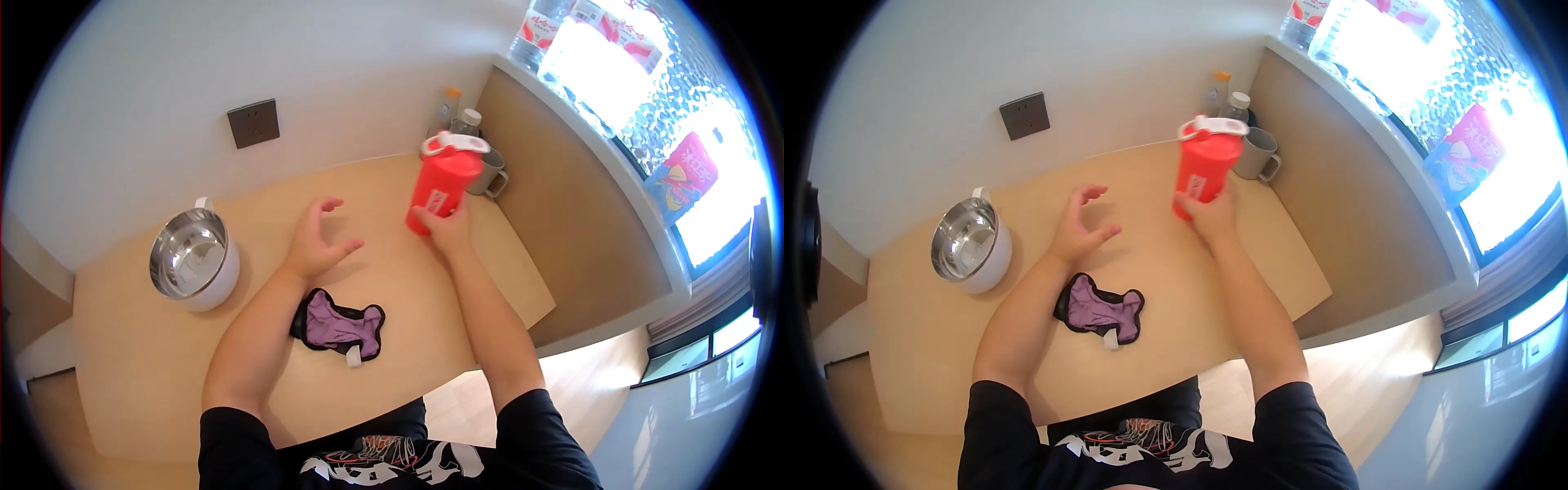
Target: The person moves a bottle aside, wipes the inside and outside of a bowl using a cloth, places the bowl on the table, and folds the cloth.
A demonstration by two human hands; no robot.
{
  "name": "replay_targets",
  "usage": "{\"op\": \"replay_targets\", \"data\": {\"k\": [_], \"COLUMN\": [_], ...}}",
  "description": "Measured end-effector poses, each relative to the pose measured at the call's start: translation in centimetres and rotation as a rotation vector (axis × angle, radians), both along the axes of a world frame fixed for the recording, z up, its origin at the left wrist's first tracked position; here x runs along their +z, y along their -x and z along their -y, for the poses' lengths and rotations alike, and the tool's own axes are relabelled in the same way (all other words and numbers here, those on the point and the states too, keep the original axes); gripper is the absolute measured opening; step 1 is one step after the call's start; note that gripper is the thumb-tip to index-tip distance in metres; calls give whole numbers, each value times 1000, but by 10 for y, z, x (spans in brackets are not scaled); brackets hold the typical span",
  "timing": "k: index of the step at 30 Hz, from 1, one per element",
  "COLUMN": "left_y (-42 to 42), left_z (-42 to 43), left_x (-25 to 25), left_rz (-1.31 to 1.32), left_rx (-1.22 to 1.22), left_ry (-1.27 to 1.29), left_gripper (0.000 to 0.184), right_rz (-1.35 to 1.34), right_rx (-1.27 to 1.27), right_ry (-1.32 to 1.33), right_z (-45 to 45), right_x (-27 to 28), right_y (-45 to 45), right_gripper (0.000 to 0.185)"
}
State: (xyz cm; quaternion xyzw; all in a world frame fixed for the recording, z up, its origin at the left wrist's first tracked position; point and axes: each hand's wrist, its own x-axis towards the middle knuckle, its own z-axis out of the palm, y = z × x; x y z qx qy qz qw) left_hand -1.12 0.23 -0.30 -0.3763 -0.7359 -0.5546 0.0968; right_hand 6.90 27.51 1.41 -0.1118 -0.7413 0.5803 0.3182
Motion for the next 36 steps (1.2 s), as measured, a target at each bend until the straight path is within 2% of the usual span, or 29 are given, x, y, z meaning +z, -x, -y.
{"op": "replay_targets", "data": {"k": [2, 5, 8, 11, 14, 17, 20, 23, 26, 29, 36], "left_y": [-4, -1, 3, 1, 4, 6, 4, 5, 4, 0, 4], "left_z": [-6, -7, -6, -8, -9, -10, -11, -12, -12, -12, -14], "left_x": [4, 6, 3, 0, -2, -1, 1, 0, -4, 1, 1], "left_rz": [-53, -130, -96, -61, -86, -59, -61, -22, -29, -40, -51], "left_rx": [-7, 13, 21, 21, 9, -15, -5, -7, 49, 61, 31], "left_ry": [32, 48, 37, 61, 57, 39, 47, 44, 130, 139, 162], "left_gripper": [70, 64, 59, 56, 53, 52, 51, 48, 44, 40, 34], "right_rz": [-15, -46, -29, 66, -122, -309, -23, -34, -130, -140, -117], "right_rx": [-41, -187, -282, -501, -80, -169, -505, -410, -141, -53, -46], "right_ry": [74, 31, -175, -601, -10, 20, -14, -62, 206, 206, 125], "right_z": [-17, -9, -36, -28, -20, -23, -26, -40, -32, -24, -34], "right_x": [1, 7, -27, -19, -10, -25, -35, -50, -47, -39, -49], "right_y": [0, 8, 44, 61, 82, 112, 128, 139, 143, 137, 151], "right_gripper": [78, 69, 73, 75, 80, 69, 42, 27, 24, 21, 23]}}
